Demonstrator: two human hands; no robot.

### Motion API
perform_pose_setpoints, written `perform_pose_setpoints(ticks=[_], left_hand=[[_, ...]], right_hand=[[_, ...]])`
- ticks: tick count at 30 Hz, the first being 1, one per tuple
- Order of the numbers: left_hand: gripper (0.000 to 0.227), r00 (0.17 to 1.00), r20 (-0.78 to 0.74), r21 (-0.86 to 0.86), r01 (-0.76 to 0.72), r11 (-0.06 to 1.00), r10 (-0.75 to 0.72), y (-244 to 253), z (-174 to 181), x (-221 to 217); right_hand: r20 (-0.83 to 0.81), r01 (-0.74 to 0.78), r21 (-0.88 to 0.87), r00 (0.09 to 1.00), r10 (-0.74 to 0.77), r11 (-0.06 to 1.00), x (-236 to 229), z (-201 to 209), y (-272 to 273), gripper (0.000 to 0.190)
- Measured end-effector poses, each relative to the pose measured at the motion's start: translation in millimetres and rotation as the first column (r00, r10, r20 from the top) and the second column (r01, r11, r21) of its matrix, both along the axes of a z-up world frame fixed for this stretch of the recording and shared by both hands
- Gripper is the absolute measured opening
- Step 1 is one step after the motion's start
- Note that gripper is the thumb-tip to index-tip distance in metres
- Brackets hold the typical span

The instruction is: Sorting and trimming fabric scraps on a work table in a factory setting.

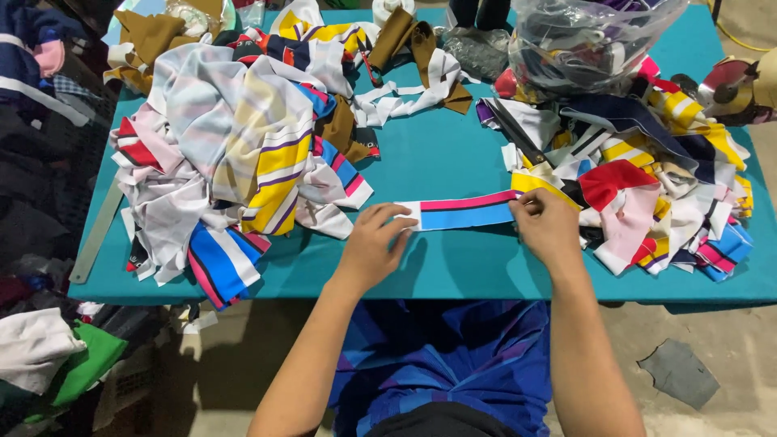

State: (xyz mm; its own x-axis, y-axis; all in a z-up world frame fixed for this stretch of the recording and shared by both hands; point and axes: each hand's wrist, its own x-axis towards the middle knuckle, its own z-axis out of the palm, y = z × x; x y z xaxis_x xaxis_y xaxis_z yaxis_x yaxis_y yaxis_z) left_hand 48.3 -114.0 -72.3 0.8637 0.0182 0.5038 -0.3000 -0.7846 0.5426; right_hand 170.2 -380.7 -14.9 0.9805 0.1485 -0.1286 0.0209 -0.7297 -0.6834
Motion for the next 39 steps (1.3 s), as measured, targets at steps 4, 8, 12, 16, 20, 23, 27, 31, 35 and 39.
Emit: perform_pose_setpoints(ticks=[4,8,12,16,20,23,27,31,35,39], left_hand=[[0.021,0.996,-0.076,0.054,0.057,0.997,-0.053,-11.3,-13.0,8.8],[0.032,0.992,-0.119,-0.018,0.045,0.999,-0.047,-14.4,-3.6,9.1],[0.031,0.991,-0.127,-0.143,0.024,0.989,-0.043,-11.3,2.4,8.2],[0.029,0.991,-0.124,-0.319,0.009,0.948,-0.051,-7.4,-2.6,7.6],[0.024,0.990,-0.138,-0.397,-0.035,0.917,-0.022,-4.7,-1.9,10.0],[0.024,0.991,-0.136,-0.393,-0.044,0.918,-0.010,-3.4,0.6,10.2],[0.023,0.990,-0.143,-0.404,-0.066,0.912,0.008,-2.7,-7.2,9.5],[0.021,0.989,-0.147,-0.395,-0.068,0.916,0.010,-2.6,-2.8,9.2],[0.017,0.986,-0.166,-0.313,-0.035,0.949,-0.018,-4.4,10.0,4.9],[0.014,0.984,-0.176,-0.246,-0.038,0.968,-0.006,-6.3,7.6,5.9]], right_hand=[[0.076,0.042,-0.028,0.996,-0.040,0.999,12.0,-5.2,-18.0,0.023],[0.100,0.070,-0.001,0.993,-0.070,0.998,8.2,1.2,-11.6,0.023],[0.089,0.019,0.084,0.996,-0.027,0.996,-2.8,-15.5,17.3,0.024],[0.091,-0.074,0.131,0.994,0.062,0.989,-19.3,-25.8,54.7,0.023],[0.124,-0.209,0.110,0.973,0.195,0.972,-24.4,-52.1,87.2,0.021],[0.064,-0.270,0.080,0.962,0.265,0.960,-33.8,-48.8,106.2,0.019],[0.062,-0.291,0.077,0.956,0.287,0.954,-39.1,-42.4,112.5,0.019],[0.089,-0.311,0.119,0.949,0.302,0.943,-43.7,-18.7,105.5,0.017],[0.229,-0.149,0.117,0.966,0.119,0.982,-32.8,-34.1,72.1,0.012],[0.051,-0.075,-0.059,0.996,0.079,0.995,-28.6,-12.9,59.0,0.026]])
